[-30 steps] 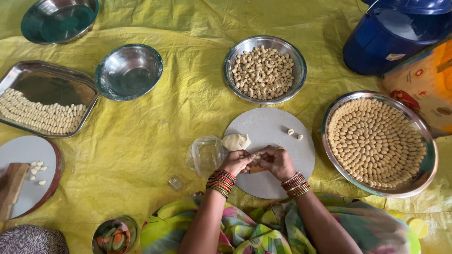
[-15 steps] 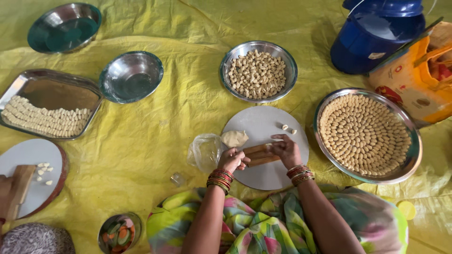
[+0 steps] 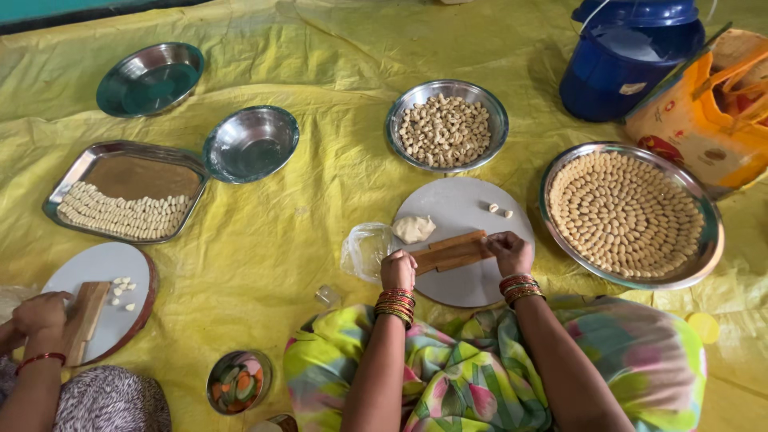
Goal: The person sits on the floor and uses a wooden grooved tool to press small pieces of dough, creating ridged shapes. They place the shaped pieces onto a large metal tray. Another person is visible on the left, also shaping dough.
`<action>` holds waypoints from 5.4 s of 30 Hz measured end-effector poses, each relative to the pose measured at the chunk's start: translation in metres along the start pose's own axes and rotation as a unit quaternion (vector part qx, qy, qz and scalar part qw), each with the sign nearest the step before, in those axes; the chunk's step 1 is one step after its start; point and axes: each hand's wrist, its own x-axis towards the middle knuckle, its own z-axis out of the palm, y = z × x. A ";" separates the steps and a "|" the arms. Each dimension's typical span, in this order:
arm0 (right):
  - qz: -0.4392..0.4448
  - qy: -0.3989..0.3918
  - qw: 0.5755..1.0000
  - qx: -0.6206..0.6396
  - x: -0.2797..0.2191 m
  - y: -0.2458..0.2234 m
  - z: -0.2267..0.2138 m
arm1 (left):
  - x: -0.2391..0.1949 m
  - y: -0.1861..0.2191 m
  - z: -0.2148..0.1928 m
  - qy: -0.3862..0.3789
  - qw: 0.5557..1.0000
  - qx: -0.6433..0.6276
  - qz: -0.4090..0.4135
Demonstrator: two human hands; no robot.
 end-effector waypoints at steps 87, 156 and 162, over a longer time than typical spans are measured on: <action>0.203 -0.170 0.927 0.266 -0.014 -0.038 0.038 | -0.025 0.021 0.029 0.167 0.932 0.249 0.206; 0.217 -0.158 0.963 0.026 0.007 -0.021 0.027 | -0.017 0.034 0.017 0.179 0.904 0.388 0.016; 0.183 -0.147 0.972 0.016 0.004 -0.016 0.025 | -0.011 0.032 0.012 0.159 0.892 0.422 -0.036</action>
